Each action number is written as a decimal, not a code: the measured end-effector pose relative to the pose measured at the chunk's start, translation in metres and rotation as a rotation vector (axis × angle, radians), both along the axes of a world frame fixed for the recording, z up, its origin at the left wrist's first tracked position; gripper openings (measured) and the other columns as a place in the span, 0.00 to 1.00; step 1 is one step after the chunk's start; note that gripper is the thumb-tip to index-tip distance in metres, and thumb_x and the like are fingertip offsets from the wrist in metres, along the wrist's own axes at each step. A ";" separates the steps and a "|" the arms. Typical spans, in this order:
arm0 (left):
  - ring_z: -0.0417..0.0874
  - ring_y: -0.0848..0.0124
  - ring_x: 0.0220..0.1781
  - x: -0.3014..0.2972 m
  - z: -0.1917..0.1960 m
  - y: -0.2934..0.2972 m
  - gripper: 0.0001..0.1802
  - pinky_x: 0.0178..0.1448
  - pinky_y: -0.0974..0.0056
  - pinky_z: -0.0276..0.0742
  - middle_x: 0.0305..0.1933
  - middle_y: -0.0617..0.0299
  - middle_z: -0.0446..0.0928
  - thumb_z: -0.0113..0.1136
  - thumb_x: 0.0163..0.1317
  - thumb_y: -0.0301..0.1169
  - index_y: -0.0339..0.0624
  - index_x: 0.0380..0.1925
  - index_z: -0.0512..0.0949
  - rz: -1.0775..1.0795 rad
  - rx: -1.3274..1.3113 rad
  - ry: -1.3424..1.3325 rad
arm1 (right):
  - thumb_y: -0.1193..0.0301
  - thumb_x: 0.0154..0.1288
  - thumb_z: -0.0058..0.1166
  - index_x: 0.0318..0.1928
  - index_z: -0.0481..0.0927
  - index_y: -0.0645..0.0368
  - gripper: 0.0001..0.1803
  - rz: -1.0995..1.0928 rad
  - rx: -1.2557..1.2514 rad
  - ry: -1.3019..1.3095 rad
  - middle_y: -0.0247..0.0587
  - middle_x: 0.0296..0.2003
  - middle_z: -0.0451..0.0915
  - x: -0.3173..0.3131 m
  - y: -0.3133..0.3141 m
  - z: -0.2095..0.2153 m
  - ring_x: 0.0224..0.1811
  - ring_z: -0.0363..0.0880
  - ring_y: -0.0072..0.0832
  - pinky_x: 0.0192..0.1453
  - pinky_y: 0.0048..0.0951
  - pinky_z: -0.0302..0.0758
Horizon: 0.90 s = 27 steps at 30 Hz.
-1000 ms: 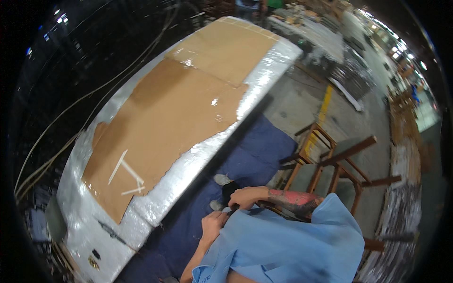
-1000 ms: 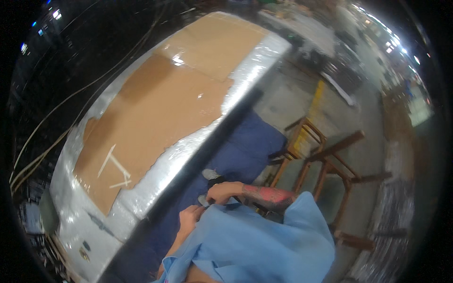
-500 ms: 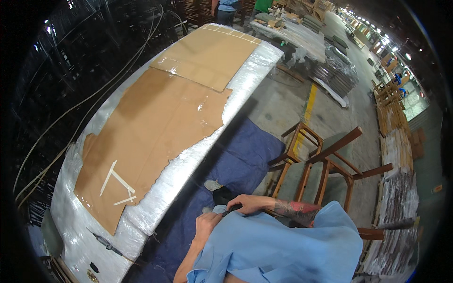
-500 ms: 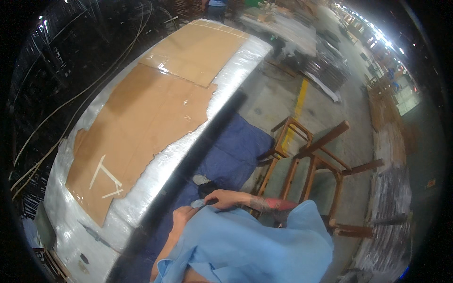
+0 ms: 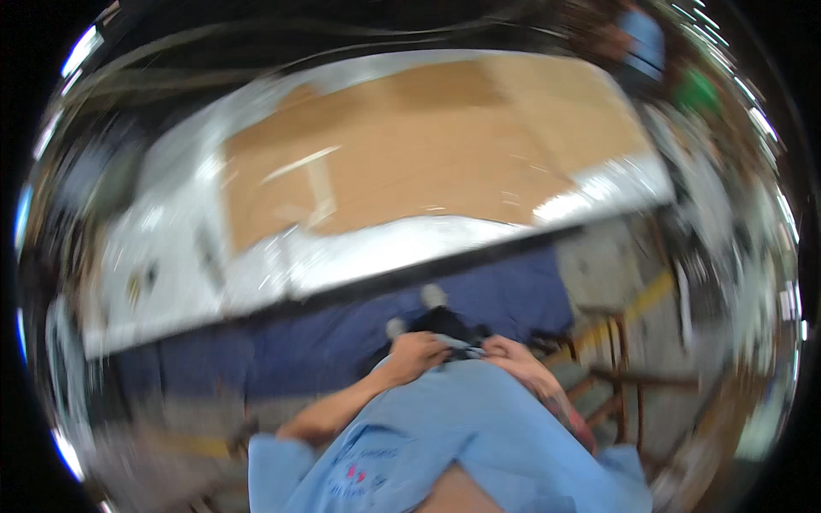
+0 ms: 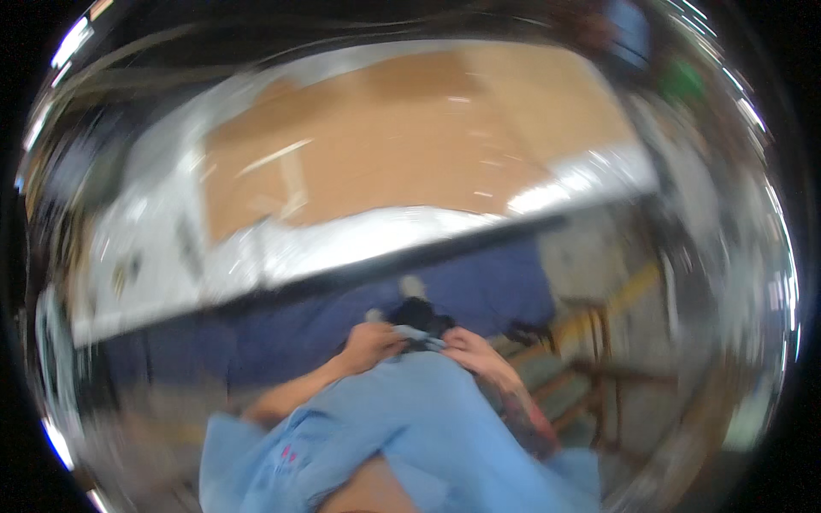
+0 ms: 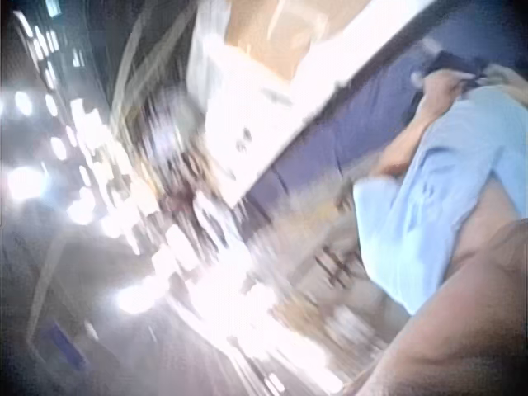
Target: The person sorts small metal hardware pieces on a workbench, separating brass-colored fasteners from black screws into distinct piles. They repeatedly gather, separate, and reposition the items by hand, occasionally moving a power drill and other objects on the table.
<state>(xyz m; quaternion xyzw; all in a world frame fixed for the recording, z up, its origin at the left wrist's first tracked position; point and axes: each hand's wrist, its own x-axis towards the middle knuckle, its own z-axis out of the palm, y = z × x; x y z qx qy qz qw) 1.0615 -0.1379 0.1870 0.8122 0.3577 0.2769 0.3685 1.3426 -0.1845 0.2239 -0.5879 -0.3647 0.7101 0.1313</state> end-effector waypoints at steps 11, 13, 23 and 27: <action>0.84 0.48 0.33 0.005 -0.024 -0.034 0.14 0.34 0.45 0.75 0.27 0.50 0.82 0.65 0.53 0.41 0.41 0.22 0.84 0.106 -0.088 -0.038 | 0.72 0.68 0.59 0.48 0.81 0.67 0.11 0.055 0.240 -0.161 0.34 0.38 0.83 -0.018 -0.016 -0.006 0.36 0.78 0.17 0.41 0.22 0.75; 0.84 0.47 0.33 0.011 -0.020 -0.034 0.13 0.34 0.45 0.74 0.27 0.50 0.82 0.66 0.53 0.40 0.41 0.22 0.84 0.138 -0.114 -0.048 | 0.72 0.67 0.61 0.54 0.74 0.68 0.19 0.136 0.118 -0.182 0.41 0.44 0.80 -0.015 -0.001 0.011 0.43 0.78 0.22 0.49 0.25 0.76; 0.83 0.50 0.32 0.018 -0.015 -0.027 0.13 0.34 0.48 0.75 0.27 0.52 0.81 0.65 0.57 0.38 0.39 0.23 0.83 0.006 -0.107 0.008 | 0.74 0.71 0.53 0.39 0.83 0.63 0.08 0.114 0.191 -0.137 0.24 0.31 0.79 -0.001 -0.010 -0.006 0.30 0.71 0.11 0.32 0.19 0.68; 0.83 0.51 0.31 0.013 -0.020 -0.030 0.11 0.34 0.50 0.76 0.27 0.53 0.80 0.67 0.55 0.35 0.40 0.23 0.82 0.135 -0.050 -0.074 | 0.72 0.70 0.56 0.47 0.80 0.65 0.11 0.194 0.034 -0.165 0.32 0.40 0.80 -0.007 -0.007 0.005 0.39 0.73 0.17 0.42 0.23 0.72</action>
